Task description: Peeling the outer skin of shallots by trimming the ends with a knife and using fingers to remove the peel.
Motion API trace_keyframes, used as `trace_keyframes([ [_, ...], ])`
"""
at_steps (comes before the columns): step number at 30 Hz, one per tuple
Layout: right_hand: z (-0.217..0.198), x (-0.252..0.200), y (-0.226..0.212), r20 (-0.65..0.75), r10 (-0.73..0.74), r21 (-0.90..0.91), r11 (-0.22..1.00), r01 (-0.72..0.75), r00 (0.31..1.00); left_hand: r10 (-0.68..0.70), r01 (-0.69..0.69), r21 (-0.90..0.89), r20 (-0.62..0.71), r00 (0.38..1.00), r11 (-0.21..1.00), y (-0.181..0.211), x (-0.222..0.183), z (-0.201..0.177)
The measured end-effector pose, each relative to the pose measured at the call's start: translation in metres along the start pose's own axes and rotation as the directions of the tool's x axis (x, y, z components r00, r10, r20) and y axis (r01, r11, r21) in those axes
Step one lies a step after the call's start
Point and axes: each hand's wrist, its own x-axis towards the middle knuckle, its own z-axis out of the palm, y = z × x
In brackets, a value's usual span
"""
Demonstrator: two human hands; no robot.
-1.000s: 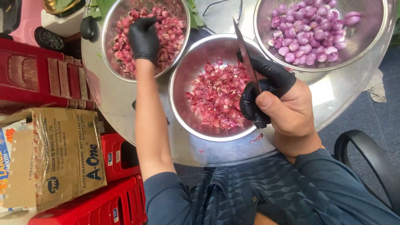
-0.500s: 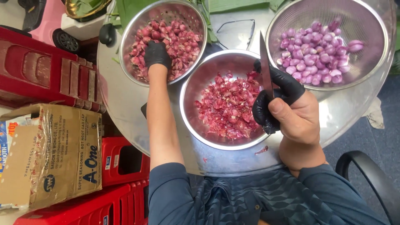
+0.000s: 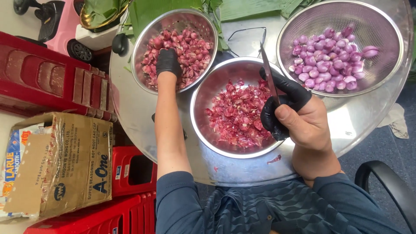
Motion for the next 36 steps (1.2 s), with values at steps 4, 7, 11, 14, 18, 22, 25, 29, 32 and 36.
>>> trace_keyframes([
  [4,-0.007,0.002,0.021,-0.14,-0.071,-0.069,0.996,0.062,0.988,-0.06,0.065,-0.104,0.045,0.997,0.993,-0.029,0.026,0.042],
  [7,0.006,0.006,0.012,-0.132,-0.108,-0.054,0.993,0.101,0.985,-0.058,0.059,-0.066,0.027,0.998,0.996,-0.02,0.014,0.033],
  [11,0.007,0.009,0.005,-0.119,-0.088,-0.041,0.996,0.083,0.989,-0.133,0.14,-0.113,0.068,0.989,0.984,0.001,-0.005,0.002],
  [14,0.006,0.008,0.004,-0.124,-0.085,-0.041,0.996,0.081,0.989,-0.159,0.165,-0.141,0.058,0.986,0.976,-0.014,0.013,0.019],
  [18,0.014,0.011,0.0,-0.12,-0.067,0.001,0.998,0.067,0.99,-0.108,0.103,-0.352,0.006,0.994,0.93,-0.021,0.002,0.012],
  [22,0.016,0.01,-0.005,-0.12,-0.063,-0.039,0.998,0.058,0.991,-0.084,0.091,-0.3,0.037,0.996,0.95,-0.034,0.012,0.026],
  [25,0.014,0.011,-0.004,-0.104,-0.068,-0.065,0.996,0.062,0.992,-0.153,0.148,-0.362,0.014,0.988,0.92,-0.029,-0.003,0.008],
  [29,0.018,0.011,-0.007,-0.107,-0.067,-0.035,0.997,0.064,0.992,-0.18,0.154,-0.42,-0.023,0.983,0.894,-0.02,-0.02,-0.011],
  [32,0.022,0.011,-0.008,-0.109,-0.075,-0.012,0.997,0.074,0.991,-0.17,0.136,-0.44,-0.038,0.985,0.888,-0.02,-0.024,-0.01],
  [36,0.021,0.008,-0.006,-0.134,-0.076,-0.012,0.997,0.076,0.988,-0.152,0.116,-0.396,-0.062,0.986,0.911,-0.022,-0.019,-0.003],
])
